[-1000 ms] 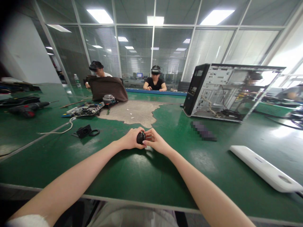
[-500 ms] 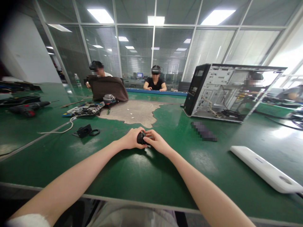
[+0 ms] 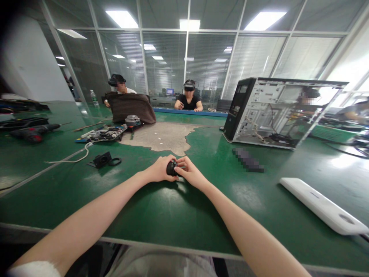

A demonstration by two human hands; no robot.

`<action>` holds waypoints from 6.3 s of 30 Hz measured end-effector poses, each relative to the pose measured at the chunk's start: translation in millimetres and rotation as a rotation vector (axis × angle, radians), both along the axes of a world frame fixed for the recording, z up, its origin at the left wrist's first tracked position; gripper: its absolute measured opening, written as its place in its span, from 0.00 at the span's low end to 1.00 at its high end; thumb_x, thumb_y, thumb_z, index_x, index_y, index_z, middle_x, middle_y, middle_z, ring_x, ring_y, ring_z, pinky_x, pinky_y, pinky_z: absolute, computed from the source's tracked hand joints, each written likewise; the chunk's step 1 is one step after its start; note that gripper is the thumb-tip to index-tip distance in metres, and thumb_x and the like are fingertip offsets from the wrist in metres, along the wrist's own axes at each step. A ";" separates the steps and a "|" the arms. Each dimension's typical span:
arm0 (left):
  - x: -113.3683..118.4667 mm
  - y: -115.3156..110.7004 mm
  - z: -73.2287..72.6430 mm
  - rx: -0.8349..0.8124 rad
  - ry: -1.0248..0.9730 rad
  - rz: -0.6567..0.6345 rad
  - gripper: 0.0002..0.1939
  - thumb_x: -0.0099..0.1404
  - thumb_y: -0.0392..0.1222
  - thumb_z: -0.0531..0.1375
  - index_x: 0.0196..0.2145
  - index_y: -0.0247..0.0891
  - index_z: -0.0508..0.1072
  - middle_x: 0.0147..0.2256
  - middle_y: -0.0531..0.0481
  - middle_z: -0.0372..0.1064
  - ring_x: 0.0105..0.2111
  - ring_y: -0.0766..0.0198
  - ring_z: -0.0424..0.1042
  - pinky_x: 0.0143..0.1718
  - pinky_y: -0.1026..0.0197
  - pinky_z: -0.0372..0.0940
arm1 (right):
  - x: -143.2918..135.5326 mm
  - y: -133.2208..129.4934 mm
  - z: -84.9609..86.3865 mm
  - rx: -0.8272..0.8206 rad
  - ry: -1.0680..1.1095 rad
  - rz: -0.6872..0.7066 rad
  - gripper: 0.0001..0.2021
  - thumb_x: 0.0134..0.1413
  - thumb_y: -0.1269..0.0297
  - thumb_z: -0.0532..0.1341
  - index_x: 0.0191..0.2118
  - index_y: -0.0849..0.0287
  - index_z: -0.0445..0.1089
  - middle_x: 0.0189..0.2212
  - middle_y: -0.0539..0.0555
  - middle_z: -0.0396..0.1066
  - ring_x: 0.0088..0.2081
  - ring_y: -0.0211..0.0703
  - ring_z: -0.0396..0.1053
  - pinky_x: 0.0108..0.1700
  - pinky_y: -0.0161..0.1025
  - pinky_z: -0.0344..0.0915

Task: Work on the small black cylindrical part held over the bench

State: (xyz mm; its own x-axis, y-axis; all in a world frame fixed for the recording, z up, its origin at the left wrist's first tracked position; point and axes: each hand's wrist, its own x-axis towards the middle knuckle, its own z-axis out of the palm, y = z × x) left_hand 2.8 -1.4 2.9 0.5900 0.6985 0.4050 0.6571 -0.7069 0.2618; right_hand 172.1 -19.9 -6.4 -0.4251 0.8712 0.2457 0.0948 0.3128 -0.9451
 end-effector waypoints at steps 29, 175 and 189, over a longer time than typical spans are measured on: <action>0.6 -0.8 -0.3 0.004 0.002 0.010 0.29 0.43 0.56 0.60 0.39 0.38 0.58 0.33 0.50 0.64 0.33 0.58 0.65 0.33 0.60 0.55 | 2.9 -5.3 7.4 0.014 0.011 0.083 0.13 0.43 0.65 0.60 0.36 0.56 0.56 0.35 0.51 0.64 0.39 0.38 0.64 0.42 0.41 0.61; 1.0 -1.4 1.5 -0.023 0.003 0.020 0.26 0.43 0.53 0.61 0.37 0.38 0.58 0.33 0.50 0.64 0.33 0.58 0.65 0.33 0.59 0.56 | 0.6 -8.4 7.5 0.007 0.023 0.059 0.15 0.40 0.65 0.62 0.36 0.56 0.57 0.37 0.51 0.63 0.40 0.39 0.64 0.41 0.41 0.62; -1.2 -1.9 1.7 -0.038 -0.028 0.006 0.31 0.42 0.56 0.61 0.41 0.39 0.58 0.35 0.49 0.65 0.36 0.56 0.65 0.37 0.57 0.56 | 8.0 -0.2 5.1 -0.099 0.048 -0.176 0.16 0.40 0.61 0.62 0.37 0.58 0.60 0.36 0.52 0.65 0.35 0.37 0.66 0.41 0.42 0.63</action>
